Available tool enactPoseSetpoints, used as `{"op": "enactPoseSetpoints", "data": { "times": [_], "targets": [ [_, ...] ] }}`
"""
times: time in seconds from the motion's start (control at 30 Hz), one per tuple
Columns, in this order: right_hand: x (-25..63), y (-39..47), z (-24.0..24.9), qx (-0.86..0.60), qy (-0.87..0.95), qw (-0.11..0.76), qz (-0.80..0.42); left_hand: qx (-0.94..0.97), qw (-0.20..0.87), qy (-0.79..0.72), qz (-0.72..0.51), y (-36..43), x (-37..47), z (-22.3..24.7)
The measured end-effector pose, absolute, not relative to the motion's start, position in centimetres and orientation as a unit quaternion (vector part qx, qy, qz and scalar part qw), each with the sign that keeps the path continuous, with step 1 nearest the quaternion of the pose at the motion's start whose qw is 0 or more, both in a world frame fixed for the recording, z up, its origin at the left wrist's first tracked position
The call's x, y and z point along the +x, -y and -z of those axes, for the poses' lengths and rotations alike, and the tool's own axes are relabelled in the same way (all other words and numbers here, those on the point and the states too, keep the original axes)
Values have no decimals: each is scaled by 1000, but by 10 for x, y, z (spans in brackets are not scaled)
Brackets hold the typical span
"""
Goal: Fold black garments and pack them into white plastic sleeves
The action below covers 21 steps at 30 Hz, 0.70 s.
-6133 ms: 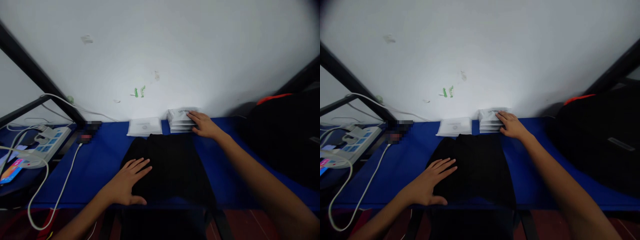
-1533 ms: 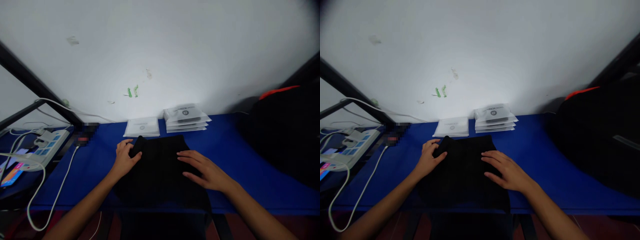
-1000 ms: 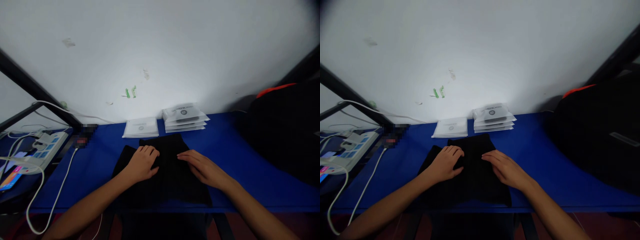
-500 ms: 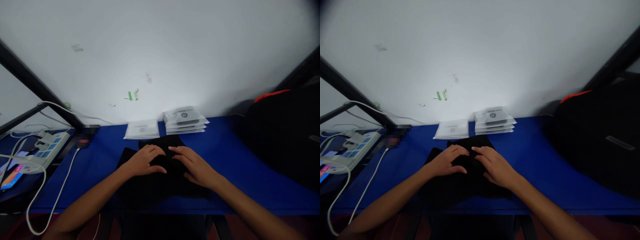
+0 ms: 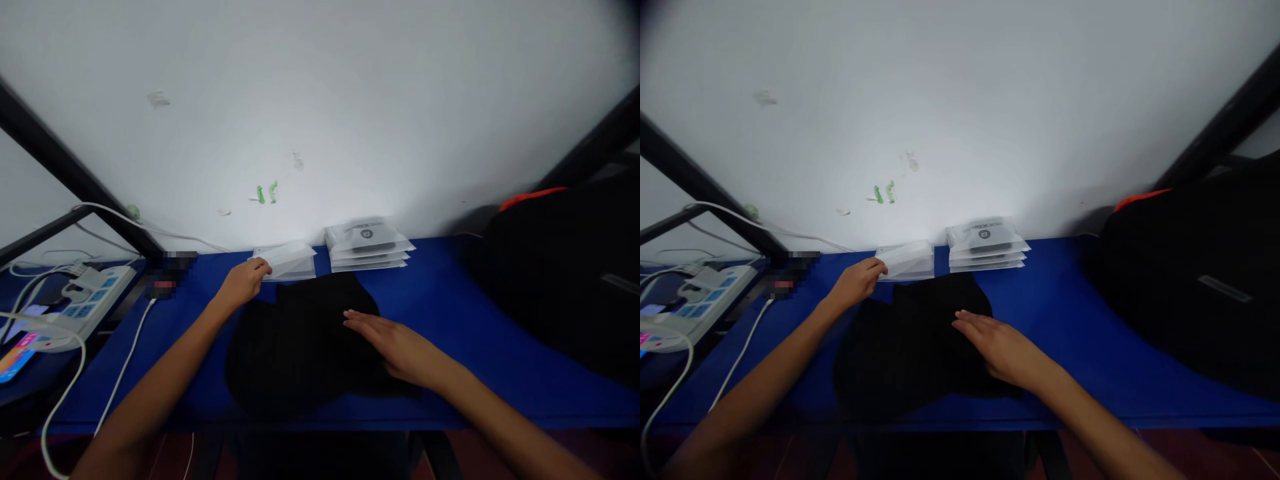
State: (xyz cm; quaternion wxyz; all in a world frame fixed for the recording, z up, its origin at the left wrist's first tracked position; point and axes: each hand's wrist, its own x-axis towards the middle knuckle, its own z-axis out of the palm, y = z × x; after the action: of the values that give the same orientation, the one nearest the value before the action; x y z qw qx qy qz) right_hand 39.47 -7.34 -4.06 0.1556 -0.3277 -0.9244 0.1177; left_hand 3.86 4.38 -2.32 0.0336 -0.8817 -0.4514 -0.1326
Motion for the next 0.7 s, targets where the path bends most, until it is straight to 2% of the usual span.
{"op": "enactPoseSetpoints", "data": {
  "times": [0.13,0.23,0.3,0.43,0.57,0.7],
  "targets": [
    [387,71,28,-248,943,216,-43,-887,69,424,173,-13,65,6],
    [367,67,15,-169,940,294,25,-901,3,389,190,19,89,-2],
    [352,63,14,-165,938,300,54,-919,-57,344,182,40,102,-2],
    [334,53,32,-287,934,211,35,-926,-64,325,180,66,115,11],
    [328,53,44,-379,919,111,-16,-928,-50,349,122,64,117,29],
    [321,55,45,-392,914,100,-32,-935,-64,334,104,65,123,31]
  ]
}}
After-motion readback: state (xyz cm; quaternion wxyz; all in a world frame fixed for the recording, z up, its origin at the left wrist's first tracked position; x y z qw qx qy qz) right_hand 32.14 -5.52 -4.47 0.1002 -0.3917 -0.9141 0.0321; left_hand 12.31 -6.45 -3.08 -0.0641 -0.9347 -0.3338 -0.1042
